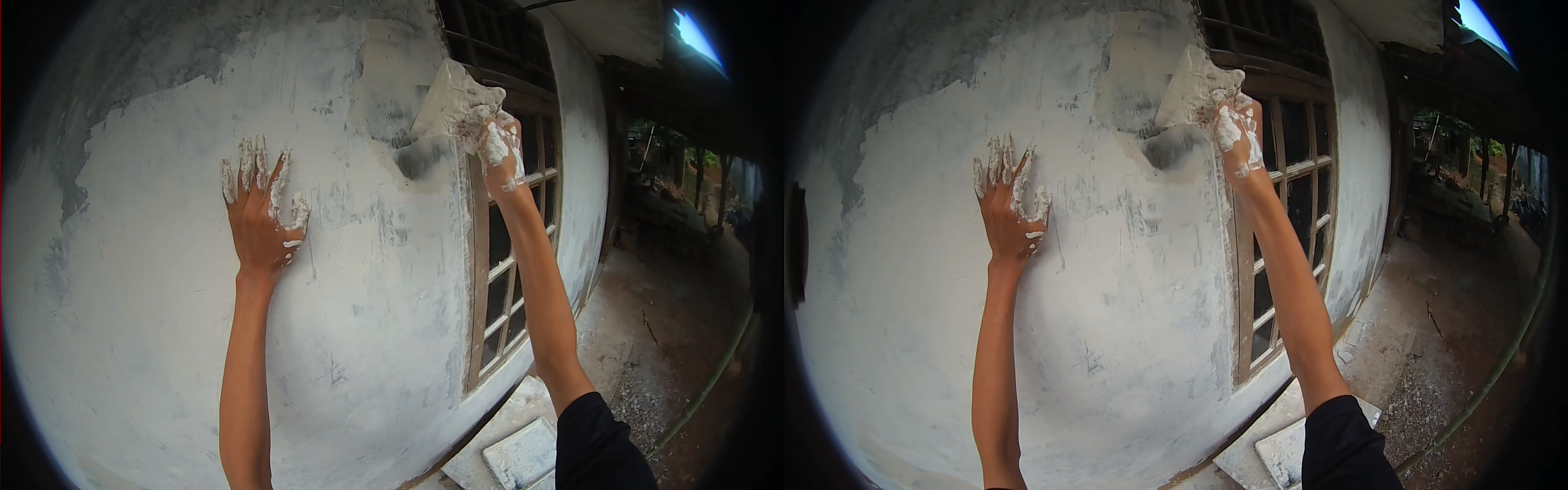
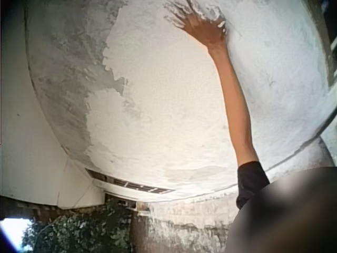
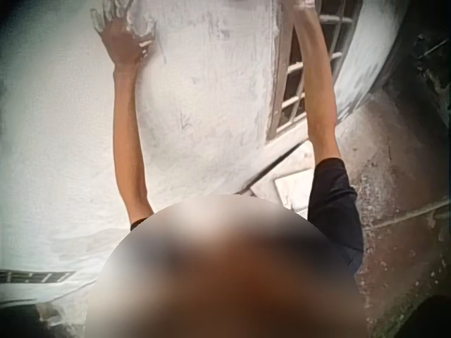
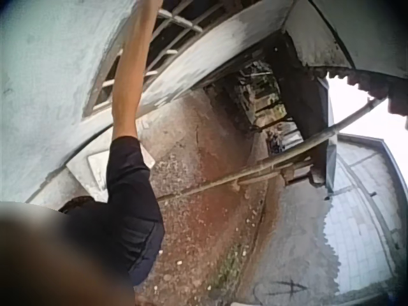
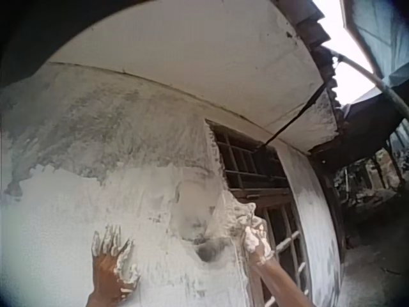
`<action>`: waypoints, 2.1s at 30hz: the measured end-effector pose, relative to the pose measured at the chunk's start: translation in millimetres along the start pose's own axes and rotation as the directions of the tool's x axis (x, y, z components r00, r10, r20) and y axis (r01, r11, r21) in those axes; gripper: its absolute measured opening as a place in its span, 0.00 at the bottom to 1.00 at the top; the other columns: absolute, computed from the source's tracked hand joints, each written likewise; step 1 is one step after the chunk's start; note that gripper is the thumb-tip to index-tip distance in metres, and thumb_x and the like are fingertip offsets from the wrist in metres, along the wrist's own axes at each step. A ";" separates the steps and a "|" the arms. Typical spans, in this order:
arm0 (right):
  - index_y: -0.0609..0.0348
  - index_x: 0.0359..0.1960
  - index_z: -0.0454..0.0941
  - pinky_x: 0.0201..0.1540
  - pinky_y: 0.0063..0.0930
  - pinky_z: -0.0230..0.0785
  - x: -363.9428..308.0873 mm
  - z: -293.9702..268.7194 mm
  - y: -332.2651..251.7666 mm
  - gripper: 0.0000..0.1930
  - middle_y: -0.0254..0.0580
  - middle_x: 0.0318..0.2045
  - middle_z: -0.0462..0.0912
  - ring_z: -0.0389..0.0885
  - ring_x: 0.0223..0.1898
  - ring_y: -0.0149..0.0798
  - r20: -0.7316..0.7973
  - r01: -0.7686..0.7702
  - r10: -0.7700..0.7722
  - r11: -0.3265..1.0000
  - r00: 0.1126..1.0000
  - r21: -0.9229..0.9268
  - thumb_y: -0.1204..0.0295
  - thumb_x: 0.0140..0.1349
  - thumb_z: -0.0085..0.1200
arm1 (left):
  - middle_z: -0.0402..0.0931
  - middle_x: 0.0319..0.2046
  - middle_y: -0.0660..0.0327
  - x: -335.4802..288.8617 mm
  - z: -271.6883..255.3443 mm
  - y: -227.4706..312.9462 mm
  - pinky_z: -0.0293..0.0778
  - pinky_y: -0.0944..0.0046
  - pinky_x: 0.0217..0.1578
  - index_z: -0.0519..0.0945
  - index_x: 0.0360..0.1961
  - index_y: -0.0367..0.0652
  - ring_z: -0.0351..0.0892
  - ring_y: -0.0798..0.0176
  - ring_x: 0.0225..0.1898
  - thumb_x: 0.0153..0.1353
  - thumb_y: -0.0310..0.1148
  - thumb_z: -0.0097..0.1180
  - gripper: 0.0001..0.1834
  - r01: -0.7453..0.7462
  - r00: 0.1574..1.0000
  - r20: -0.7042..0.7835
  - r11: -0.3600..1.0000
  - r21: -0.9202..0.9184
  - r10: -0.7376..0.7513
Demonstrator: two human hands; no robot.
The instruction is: The person applies plaster or putty to an exterior wall using a putty knife.
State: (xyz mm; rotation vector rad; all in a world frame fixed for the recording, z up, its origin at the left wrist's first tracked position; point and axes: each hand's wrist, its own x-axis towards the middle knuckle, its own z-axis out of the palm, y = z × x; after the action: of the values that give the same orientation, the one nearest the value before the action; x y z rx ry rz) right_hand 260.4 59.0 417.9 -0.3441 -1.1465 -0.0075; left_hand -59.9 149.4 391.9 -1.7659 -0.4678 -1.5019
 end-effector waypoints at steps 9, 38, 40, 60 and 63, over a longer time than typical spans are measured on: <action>0.78 0.45 0.71 0.34 0.44 0.75 -81.9 76.3 65.2 0.15 0.60 0.32 0.80 0.80 0.29 0.62 0.509 0.509 -0.038 0.127 0.860 -0.851 0.80 0.56 0.43 | 0.72 0.53 0.51 -0.6 -7.4 -0.2 0.53 0.47 0.64 0.73 0.55 0.41 0.66 0.48 0.59 0.38 0.30 0.61 0.36 -0.006 0.998 -0.055 1.000 -0.015 0.005; 0.74 0.38 0.71 0.34 0.46 0.71 -110.1 37.8 79.8 0.11 0.65 0.27 0.76 0.78 0.29 0.60 0.250 0.250 -0.022 0.144 0.968 -0.957 0.77 0.57 0.48 | 0.70 0.55 0.50 -4.9 4.9 -6.9 0.52 0.45 0.64 0.71 0.59 0.49 0.63 0.46 0.61 0.31 0.38 0.66 0.45 -0.009 0.999 -0.039 0.995 -0.095 0.005; 0.77 0.40 0.71 0.38 0.45 0.73 -130.4 51.3 54.3 0.13 0.65 0.29 0.77 0.79 0.33 0.61 0.272 0.240 0.152 0.200 0.950 -0.950 0.78 0.56 0.48 | 0.70 0.55 0.50 -7.2 5.8 -10.4 0.52 0.45 0.64 0.71 0.59 0.49 0.63 0.46 0.61 0.31 0.38 0.65 0.45 -0.003 1.000 -0.031 0.995 -0.098 0.000; 0.76 0.35 0.71 0.35 0.47 0.74 -117.9 63.8 -4.2 0.11 0.66 0.26 0.78 0.80 0.31 0.61 0.341 0.309 0.037 0.340 0.939 -0.888 0.76 0.56 0.48 | 0.72 0.54 0.52 -7.7 -4.1 -14.1 0.48 0.44 0.66 0.72 0.58 0.45 0.62 0.48 0.62 0.39 0.40 0.64 0.38 -0.025 0.999 -0.050 0.999 -0.045 0.023; 0.77 0.34 0.72 0.35 0.46 0.74 -65.6 36.5 -3.8 0.10 0.66 0.26 0.78 0.80 0.30 0.61 0.186 0.194 -0.057 0.345 0.981 -0.918 0.76 0.56 0.48 | 0.73 0.53 0.52 1.9 -6.2 -4.1 0.50 0.46 0.66 0.72 0.57 0.42 0.65 0.47 0.60 0.40 0.46 0.64 0.39 -0.065 0.994 -0.091 0.997 -0.041 0.061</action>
State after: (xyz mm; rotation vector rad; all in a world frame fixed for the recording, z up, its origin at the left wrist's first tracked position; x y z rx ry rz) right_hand 199.8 54.2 373.7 -1.3248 -1.1868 -0.8577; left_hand -66.6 147.2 395.1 -1.7228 -0.3329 -1.5503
